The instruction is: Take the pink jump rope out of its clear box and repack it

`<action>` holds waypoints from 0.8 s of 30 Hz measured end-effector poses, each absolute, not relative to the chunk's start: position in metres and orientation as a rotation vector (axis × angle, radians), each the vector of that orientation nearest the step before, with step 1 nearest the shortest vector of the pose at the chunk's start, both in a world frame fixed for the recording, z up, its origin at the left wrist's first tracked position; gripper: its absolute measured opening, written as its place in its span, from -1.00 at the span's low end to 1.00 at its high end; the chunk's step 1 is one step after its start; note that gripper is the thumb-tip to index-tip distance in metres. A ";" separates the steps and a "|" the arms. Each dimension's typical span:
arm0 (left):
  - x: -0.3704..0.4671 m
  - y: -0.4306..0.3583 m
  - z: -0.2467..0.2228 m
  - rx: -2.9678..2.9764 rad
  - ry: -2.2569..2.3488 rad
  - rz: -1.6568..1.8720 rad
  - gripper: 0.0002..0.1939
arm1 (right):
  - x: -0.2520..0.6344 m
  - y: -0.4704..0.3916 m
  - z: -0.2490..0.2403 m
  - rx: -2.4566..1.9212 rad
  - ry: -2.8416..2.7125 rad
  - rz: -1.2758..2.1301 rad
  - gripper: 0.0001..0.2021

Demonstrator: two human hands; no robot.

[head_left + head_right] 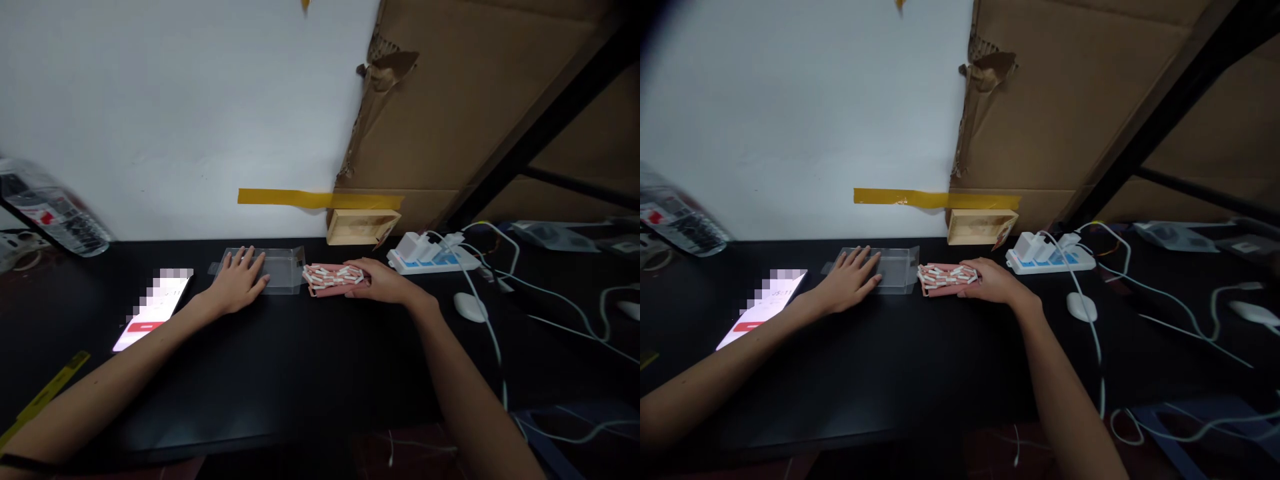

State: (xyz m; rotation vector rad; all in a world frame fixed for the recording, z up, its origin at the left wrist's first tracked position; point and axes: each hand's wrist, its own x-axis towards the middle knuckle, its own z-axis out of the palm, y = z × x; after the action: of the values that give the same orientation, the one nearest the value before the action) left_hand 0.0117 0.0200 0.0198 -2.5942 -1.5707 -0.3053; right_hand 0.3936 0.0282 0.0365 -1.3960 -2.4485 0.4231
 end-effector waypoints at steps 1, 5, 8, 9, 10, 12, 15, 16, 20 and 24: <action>0.011 0.020 0.023 -2.592 -1.562 -0.288 -0.34 | 0.393 0.028 0.036 -1.376 -2.450 0.402 -0.28; 0.009 0.020 0.034 -2.601 -1.521 -0.270 -0.20 | 0.385 0.026 0.031 -1.328 -2.406 0.325 -0.15; 0.008 0.023 0.035 -2.681 -1.425 -0.272 0.09 | 0.377 0.024 0.028 -1.332 -2.444 0.263 -0.08; 0.008 0.024 0.035 -2.712 -1.395 -0.262 0.17 | 0.374 0.024 0.028 -1.344 -2.466 0.240 -0.07; 0.008 0.025 0.034 -2.738 -1.375 -0.249 0.20 | 0.372 0.023 0.028 -1.358 -2.486 0.223 -0.07; 0.008 0.027 0.032 -2.764 -1.365 -0.232 0.16 | 0.369 0.023 0.029 -1.377 -2.509 0.203 -0.09; 0.008 0.029 0.032 -2.759 -1.336 -0.259 0.06 | 0.366 0.023 0.034 -1.371 -2.517 0.209 -0.13; 0.008 0.029 0.033 -2.755 -1.325 -0.277 0.05 | 0.365 0.024 0.035 -1.365 -2.520 0.222 -0.15; 0.007 0.028 0.036 -2.739 -1.333 -0.345 0.00 | 0.364 0.023 0.041 -1.310 -2.530 0.324 -0.24; 0.007 0.029 0.039 -2.716 -1.376 -0.425 -0.07 | 0.365 0.020 0.043 -1.221 -2.516 0.474 -0.29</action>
State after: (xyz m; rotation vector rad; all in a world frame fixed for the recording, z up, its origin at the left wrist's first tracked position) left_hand 0.0066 0.0285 0.0385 -2.7165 -1.3758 -0.4253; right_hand 0.3653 0.0204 0.0429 -1.2208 -2.5164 0.4740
